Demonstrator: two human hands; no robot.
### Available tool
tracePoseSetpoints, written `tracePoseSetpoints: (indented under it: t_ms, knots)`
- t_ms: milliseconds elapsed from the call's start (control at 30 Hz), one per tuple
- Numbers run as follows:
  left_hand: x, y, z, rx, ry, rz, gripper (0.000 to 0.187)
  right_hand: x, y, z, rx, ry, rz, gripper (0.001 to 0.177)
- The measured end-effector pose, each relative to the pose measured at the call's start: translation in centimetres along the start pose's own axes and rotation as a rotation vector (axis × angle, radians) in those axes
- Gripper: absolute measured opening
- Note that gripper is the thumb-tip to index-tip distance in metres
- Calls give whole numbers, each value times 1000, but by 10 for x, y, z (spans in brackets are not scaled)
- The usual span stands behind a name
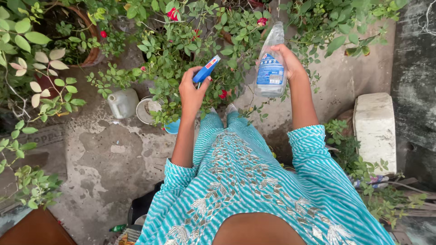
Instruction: The person attaches a spray nozzle onto a bottle, waters potted plants using a plastic mug, and fills the mug with water from a bucket.
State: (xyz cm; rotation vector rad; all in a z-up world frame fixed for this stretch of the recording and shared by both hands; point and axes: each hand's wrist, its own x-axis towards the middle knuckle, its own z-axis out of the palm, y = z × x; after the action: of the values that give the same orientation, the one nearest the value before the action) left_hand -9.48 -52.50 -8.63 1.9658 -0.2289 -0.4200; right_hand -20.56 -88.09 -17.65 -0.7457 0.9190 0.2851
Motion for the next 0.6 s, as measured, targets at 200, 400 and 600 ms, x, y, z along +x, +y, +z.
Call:
tracePoseSetpoints:
  t_ms: [200, 400, 600]
  knots:
    - [3, 5, 1, 4, 23, -50, 36, -13, -15, 16, 73, -127, 11, 57]
    - [3, -2, -2, -37, 67, 26, 35, -8, -28, 12, 22, -140, 11, 59]
    - [2, -5, -5, -26, 72, -48, 35, -14, -34, 19, 35, -149, -22, 74]
